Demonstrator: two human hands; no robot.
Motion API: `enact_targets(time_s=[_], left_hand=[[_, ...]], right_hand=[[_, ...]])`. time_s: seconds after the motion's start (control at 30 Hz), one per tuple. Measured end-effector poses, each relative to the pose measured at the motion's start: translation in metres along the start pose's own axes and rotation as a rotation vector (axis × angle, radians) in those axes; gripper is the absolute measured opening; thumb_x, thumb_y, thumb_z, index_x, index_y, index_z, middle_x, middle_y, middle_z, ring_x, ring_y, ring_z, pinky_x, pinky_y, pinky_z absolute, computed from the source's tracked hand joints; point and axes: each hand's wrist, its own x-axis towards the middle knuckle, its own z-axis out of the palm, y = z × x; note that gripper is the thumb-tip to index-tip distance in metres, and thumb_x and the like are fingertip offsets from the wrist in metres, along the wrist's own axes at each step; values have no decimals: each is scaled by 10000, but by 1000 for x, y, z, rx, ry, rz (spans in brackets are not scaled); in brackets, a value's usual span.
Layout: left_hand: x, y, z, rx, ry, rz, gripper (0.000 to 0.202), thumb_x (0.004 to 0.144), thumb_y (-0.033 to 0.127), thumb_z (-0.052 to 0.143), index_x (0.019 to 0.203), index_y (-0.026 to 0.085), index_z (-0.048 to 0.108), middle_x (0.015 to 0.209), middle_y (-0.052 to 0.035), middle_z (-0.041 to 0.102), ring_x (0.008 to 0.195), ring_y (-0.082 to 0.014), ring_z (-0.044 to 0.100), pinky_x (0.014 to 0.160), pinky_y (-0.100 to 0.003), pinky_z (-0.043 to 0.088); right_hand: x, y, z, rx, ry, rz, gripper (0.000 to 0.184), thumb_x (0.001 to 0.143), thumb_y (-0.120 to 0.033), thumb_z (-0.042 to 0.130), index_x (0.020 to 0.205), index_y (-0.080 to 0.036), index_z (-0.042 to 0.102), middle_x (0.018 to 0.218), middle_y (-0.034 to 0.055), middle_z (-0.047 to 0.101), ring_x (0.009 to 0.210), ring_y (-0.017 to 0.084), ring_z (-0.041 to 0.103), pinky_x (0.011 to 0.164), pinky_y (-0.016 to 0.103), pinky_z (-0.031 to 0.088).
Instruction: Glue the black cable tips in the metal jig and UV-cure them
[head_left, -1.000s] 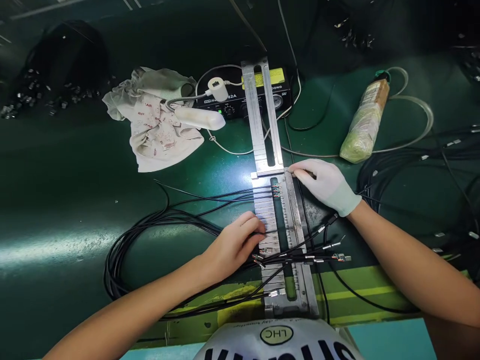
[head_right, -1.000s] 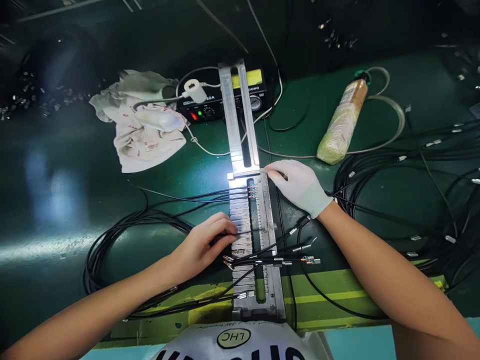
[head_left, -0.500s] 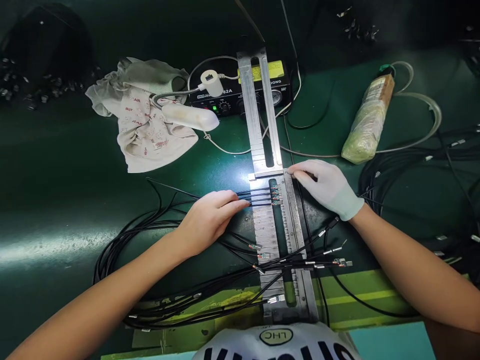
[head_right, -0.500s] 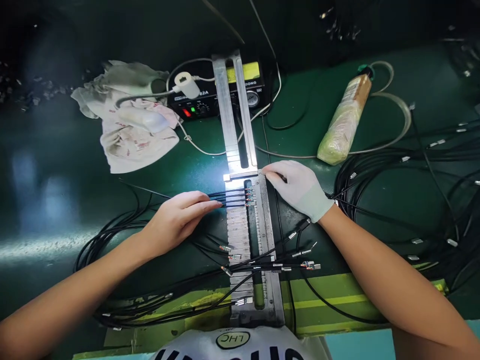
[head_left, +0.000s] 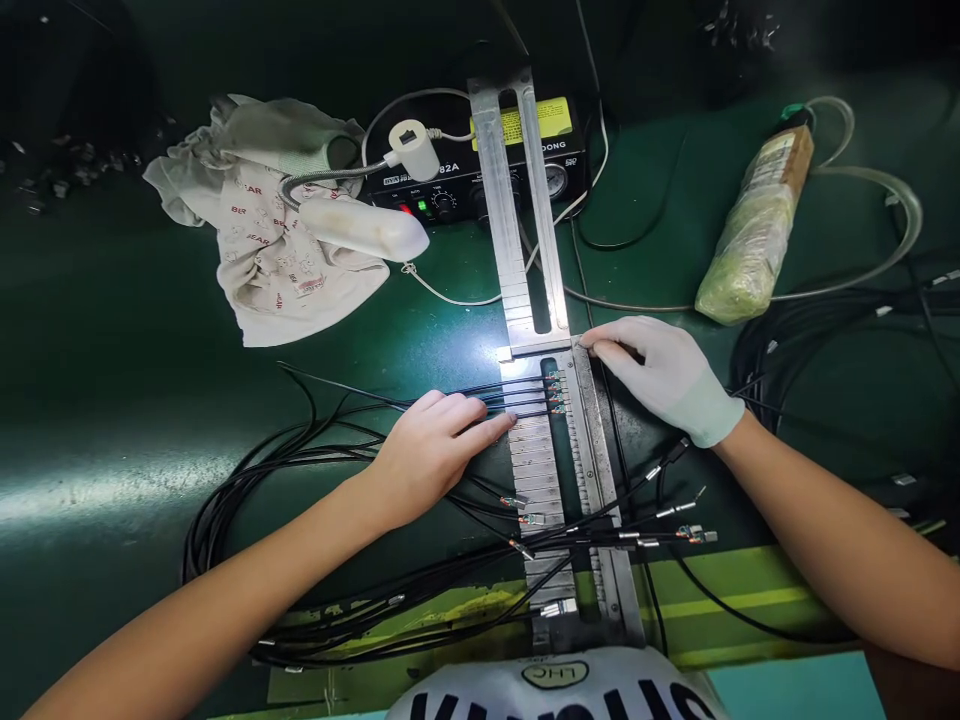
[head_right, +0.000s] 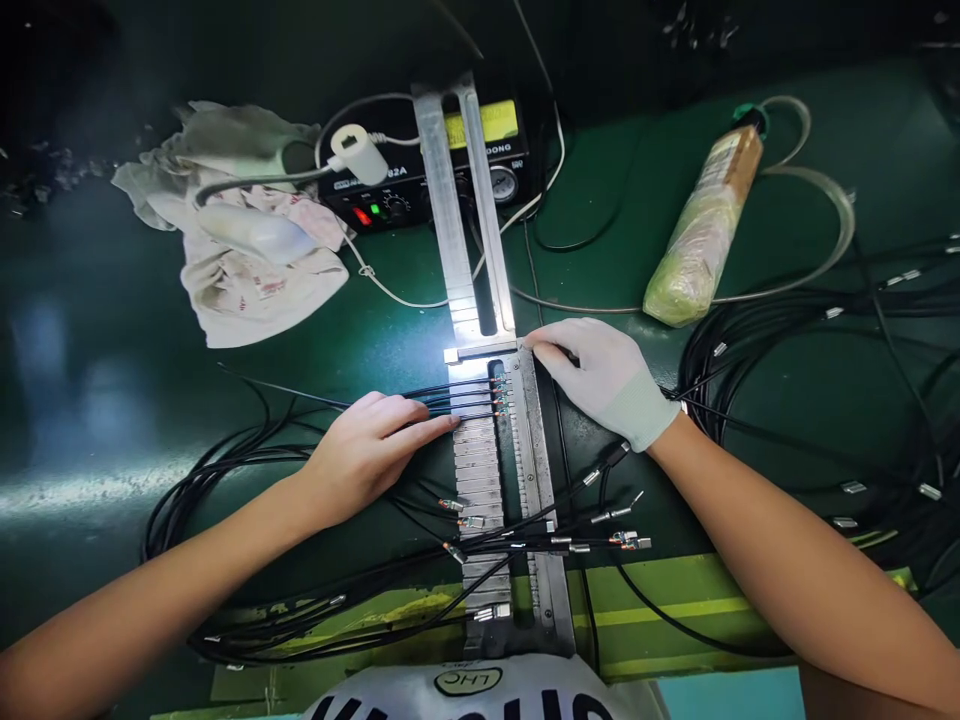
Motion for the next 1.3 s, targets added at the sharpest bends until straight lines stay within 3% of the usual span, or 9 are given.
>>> enact_targets(time_s=[0.13, 0.33, 0.43, 0.7, 0.83, 1.0, 1.17, 1.3], left_hand=[[-3, 4, 7, 91, 74, -7, 341, 978, 110, 476, 1281, 163, 624, 949, -94, 635, 810, -195, 547, 713, -334, 396], [-2, 14, 12, 140, 186, -67, 309, 949, 111, 574, 1230, 189, 676, 1111, -119, 665, 1052, -255, 557, 915, -430, 380], [-5, 21, 15, 288, 254, -100, 345, 917, 117, 654, 1244, 224, 680, 1024, -87, 678, 986, -235, 548, 894, -427, 344], [-3, 33, 18, 274, 158, -128, 307, 953, 113, 583, 1246, 169, 656, 882, -45, 688, 850, -194, 566, 832, -406, 348], [7, 39, 15, 299, 132, -106, 286, 947, 129, 585, 1225, 145, 649, 1018, -64, 714, 949, -212, 589, 869, -422, 365], [28, 44, 20, 250, 29, -79, 446, 988, 145, 486, 1432, 170, 514, 1123, -101, 670, 1004, -244, 568, 885, -428, 392], [45, 42, 22, 264, 4, -59, 373, 993, 151, 450, 1343, 151, 578, 1103, -122, 663, 1005, -267, 559, 866, -442, 411], [44, 39, 18, 251, 1, -28, 366, 989, 143, 458, 1335, 155, 577, 1145, -120, 670, 1023, -264, 569, 873, -438, 423]], right_hand=[[0, 1, 0, 3, -3, 6, 238, 987, -316, 533, 1086, -275, 745, 1101, -6, 760, 1052, 254, 696, 960, 441, 536], [0, 3, 0, 10, -7, -11, 239, 991, -326, 527, 1093, -309, 742, 1110, -16, 756, 1063, 256, 693, 974, 442, 532], [1, 2, -1, 9, -12, 4, 252, 990, -329, 519, 1091, -294, 747, 1106, -15, 759, 1061, 258, 695, 961, 443, 536], [1, 2, 1, 17, 7, 11, 225, 975, -298, 545, 1060, -281, 753, 1093, -10, 762, 1051, 262, 702, 949, 445, 543], [-1, 2, 1, 36, 22, 5, 223, 969, -287, 549, 1055, -286, 754, 1097, -5, 763, 1051, 265, 701, 945, 449, 543], [-3, 1, 1, 30, 48, -50, 243, 975, -260, 525, 1051, -240, 756, 1089, 13, 766, 1039, 238, 701, 953, 402, 528], [-3, 3, 1, 18, 47, -55, 254, 980, -255, 512, 1051, -238, 755, 1092, 15, 766, 1038, 225, 697, 963, 384, 518], [-2, 5, 1, 7, 46, -58, 262, 983, -263, 505, 1063, -238, 753, 1098, 15, 765, 1047, 225, 695, 972, 377, 511]])
